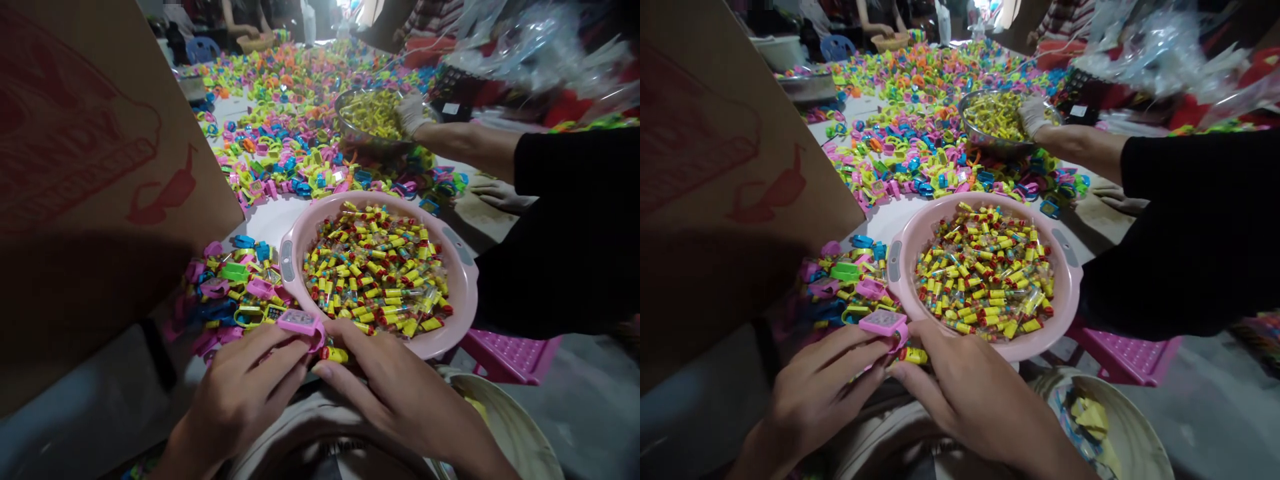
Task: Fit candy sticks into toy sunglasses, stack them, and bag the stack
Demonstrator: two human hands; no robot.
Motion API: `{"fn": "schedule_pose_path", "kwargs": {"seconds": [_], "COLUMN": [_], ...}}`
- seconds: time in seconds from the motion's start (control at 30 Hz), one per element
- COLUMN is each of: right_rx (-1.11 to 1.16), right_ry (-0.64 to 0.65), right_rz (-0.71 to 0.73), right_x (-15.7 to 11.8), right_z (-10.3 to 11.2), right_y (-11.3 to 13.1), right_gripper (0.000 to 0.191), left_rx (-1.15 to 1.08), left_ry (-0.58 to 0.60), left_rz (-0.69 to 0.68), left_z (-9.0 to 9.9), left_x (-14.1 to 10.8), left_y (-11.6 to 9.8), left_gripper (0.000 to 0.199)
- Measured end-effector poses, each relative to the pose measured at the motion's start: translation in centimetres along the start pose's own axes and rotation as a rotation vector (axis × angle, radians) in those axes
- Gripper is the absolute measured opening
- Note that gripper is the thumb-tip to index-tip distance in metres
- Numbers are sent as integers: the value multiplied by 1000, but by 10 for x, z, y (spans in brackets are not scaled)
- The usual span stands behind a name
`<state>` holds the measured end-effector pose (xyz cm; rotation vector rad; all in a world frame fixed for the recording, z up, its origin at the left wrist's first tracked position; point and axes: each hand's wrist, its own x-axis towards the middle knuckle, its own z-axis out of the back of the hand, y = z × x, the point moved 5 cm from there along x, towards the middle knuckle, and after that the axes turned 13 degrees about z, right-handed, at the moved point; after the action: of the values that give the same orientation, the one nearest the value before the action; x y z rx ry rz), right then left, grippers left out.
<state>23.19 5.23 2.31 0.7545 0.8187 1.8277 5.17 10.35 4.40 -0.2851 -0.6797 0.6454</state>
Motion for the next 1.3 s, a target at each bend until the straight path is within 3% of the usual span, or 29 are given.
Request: {"fn": "schedule_pose_path", "kwargs": {"seconds": [0.1,0.5,0.77,0.9,1.0,1.1,1.2,1.3], "right_rx": [6,165,126,-74,-516,-901,-994,-956], "right_ry": [-5,-236,-183,-224,-315,-222,-162,-195], "right_rz": [9,83,98,10,-129,-224,-256,-248], "right_x": [1,1,11,9,7,13,18,21], "right_z": [-2,-10,-19,1,23,26,17,10], "right_y": [2,-9,0,-8,-30,-54,-69,-73], "right_gripper": [20,31,31,27,29,31,31,27], "left_rx": [44,26,122,201,327,431,413,272], "left_ry": [11,52,-55,-36,-71,-34,18,23], "left_rz": [-26,-94,-131,-113,30,147,171,204], "left_z": [0,-8,5,14,24,27,28,39], "left_x": [-4,-13,-26,-24,-17,-14,-14,-7], "left_y": [-1,-3,2,31,76,121,144,144], "left_gripper": [13,17,16,20,20,16,16,13]}}
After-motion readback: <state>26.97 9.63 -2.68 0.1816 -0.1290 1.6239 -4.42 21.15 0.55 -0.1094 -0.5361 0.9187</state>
